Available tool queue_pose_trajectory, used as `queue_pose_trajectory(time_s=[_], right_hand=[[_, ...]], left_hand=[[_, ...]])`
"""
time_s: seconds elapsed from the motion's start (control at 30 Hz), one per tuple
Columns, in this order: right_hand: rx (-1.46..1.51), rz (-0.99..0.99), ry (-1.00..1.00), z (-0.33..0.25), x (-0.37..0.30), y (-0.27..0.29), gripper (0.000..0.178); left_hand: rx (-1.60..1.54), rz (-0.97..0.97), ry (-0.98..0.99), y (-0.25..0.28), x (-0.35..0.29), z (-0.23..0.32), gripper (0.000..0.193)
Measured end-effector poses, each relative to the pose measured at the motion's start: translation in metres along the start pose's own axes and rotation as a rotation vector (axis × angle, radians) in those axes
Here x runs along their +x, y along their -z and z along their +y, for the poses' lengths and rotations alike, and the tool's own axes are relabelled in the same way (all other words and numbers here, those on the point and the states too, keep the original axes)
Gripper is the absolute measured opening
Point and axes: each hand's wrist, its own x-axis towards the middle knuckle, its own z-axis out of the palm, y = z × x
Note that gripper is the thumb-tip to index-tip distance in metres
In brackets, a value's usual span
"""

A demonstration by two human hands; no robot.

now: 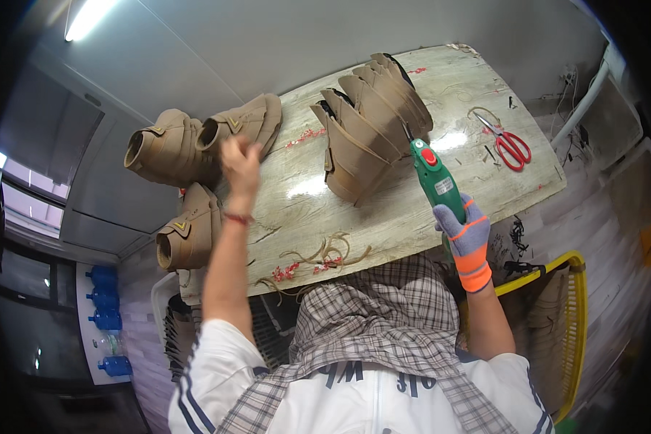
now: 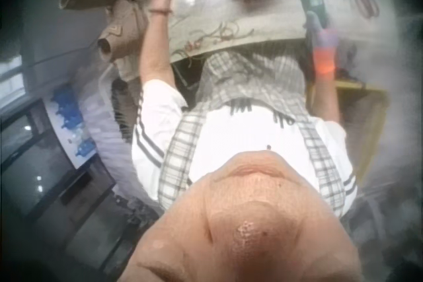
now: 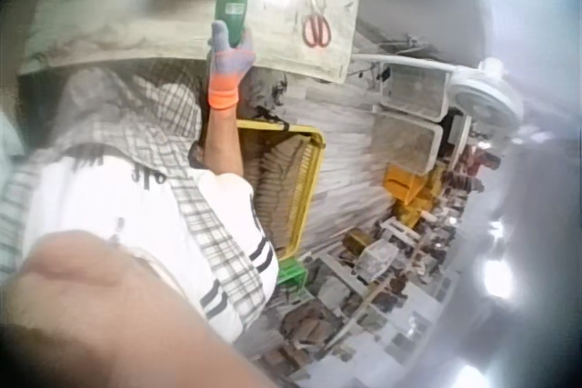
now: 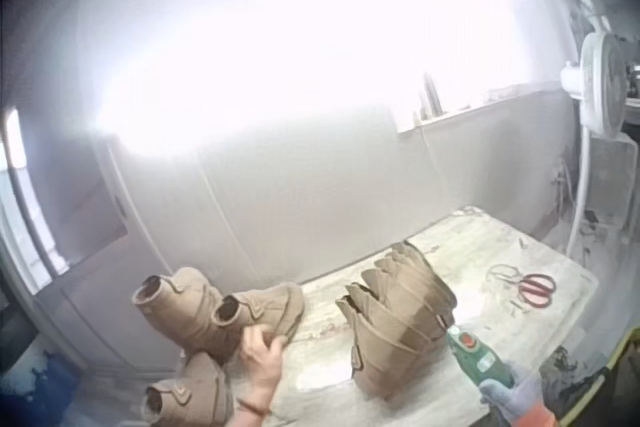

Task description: The person repeatedly trims the edges of shoe uppers using a rotary cutter and then uses scissors to cut the interior lining. Finished pieces are placed on the table while new uppers are taken from a yellow basket.

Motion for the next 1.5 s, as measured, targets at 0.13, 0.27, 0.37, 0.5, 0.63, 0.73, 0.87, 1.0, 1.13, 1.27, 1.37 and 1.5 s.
queue_pose_trajectory(time_s=[0.13,0.27,0.37,0.5,0.63,0.73,0.87,1.0,1.13,1.27,1.37,1.5], right_hand=[[-0.012,0.007,0.006,-0.011,-0.004,0.003,0.030],[-0.053,-0.013,0.025,-0.025,-0.015,0.004,0.030],[-0.042,-0.016,0.097,-0.028,-0.025,0.005,0.031],[-0.104,0.004,0.117,-0.023,-0.037,0.009,0.034],[-0.257,0.025,0.160,-0.005,-0.037,0.013,0.039],[-0.285,-0.033,0.181,-0.008,-0.049,-0.002,0.042],[-0.370,-0.032,0.222,-0.009,-0.056,-0.007,0.048],[-0.414,-0.050,0.228,-0.001,-0.060,-0.005,0.053],[-0.471,-0.052,0.431,-0.007,-0.064,-0.006,0.055],[-0.601,-0.122,0.786,-0.028,-0.061,-0.005,0.053],[-0.675,-0.144,0.932,-0.029,-0.059,-0.001,0.056],[-0.724,-0.207,0.978,-0.038,-0.064,0.002,0.059]], left_hand=[[-1.064,-0.561,0.903,-0.039,-0.145,0.096,0.023],[-1.473,-0.198,0.837,-0.064,-0.134,0.163,0.034],[-1.213,-0.177,0.696,-0.062,-0.120,0.172,0.020],[-0.782,-0.179,0.440,-0.036,-0.122,0.153,0.042],[-0.684,-0.238,0.514,0.001,-0.127,0.127,0.050],[-0.689,-0.307,0.563,0.025,-0.122,0.087,0.044],[-1.464,-0.210,0.572,0.064,-0.112,0.078,0.022],[-1.841,-0.063,0.820,0.094,-0.122,0.082,0.034],[-2.031,0.005,0.976,0.119,-0.133,0.055,0.038],[-2.258,-0.089,1.059,0.150,-0.141,0.031,0.032],[-2.340,-0.113,1.104,0.162,-0.148,0.027,0.032],[-2.358,-0.069,1.023,0.167,-0.157,0.025,0.033]])
